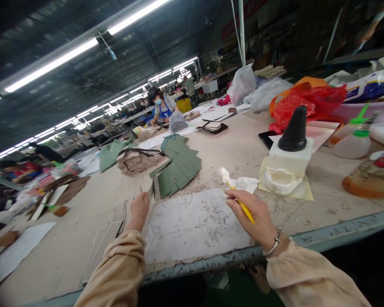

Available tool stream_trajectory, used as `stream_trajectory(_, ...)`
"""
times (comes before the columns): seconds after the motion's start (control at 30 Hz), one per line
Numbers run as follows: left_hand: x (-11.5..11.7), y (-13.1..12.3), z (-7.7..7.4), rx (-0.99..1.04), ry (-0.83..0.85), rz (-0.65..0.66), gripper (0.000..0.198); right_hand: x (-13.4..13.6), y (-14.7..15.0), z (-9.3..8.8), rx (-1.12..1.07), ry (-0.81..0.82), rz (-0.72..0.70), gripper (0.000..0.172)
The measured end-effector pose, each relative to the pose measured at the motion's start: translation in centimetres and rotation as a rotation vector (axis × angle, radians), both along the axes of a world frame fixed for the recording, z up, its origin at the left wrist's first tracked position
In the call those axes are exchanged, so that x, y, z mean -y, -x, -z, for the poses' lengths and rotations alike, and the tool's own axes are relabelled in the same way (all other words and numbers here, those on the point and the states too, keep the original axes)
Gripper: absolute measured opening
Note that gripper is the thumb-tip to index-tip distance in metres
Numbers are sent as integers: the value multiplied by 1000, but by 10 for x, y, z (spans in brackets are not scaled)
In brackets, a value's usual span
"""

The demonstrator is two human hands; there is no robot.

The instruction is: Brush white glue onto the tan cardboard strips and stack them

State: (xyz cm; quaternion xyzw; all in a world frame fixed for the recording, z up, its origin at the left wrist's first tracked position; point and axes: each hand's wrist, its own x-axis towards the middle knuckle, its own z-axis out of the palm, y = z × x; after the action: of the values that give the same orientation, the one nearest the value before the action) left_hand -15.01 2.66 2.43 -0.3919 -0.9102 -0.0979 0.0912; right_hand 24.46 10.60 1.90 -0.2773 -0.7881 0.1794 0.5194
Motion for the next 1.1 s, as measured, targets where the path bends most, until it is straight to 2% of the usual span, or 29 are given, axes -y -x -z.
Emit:
stream_trajectory(0.1,29,13,-15,34,-208,-125,32,0,-3,-4,13,26,-14,24)
stream_trajectory(0.2,59,9,-26,110,-370,-183,37,1,-7,-8,-21,42,-35,24)
stream_trajectory(0.3,83,-19,-24,318,-469,-99,38,4,-8,-11,-79,75,-77,22)
stream_trajectory(0.37,92,-47,-14,658,-551,38,36,7,-7,-11,-110,139,-82,23)
stream_trajectory(0.43,95,-73,0,848,-488,128,35,11,-5,-9,-123,233,-75,24)
stream_trajectory(0.5,94,-95,13,882,-366,178,33,16,-3,-5,-116,327,-92,24)
stream_trajectory(0.6,90,-113,26,856,-257,197,30,25,0,5,-152,456,-176,20)
stream_trajectory(0.83,86,-121,33,674,-123,248,21,43,17,21,-162,809,-431,14)
stream_trajectory(0.97,86,-119,37,630,-53,263,20,51,36,26,-210,937,-461,15)
stream_trajectory(1.1,89,-115,39,600,-1,281,19,59,50,29,-126,1006,-471,18)
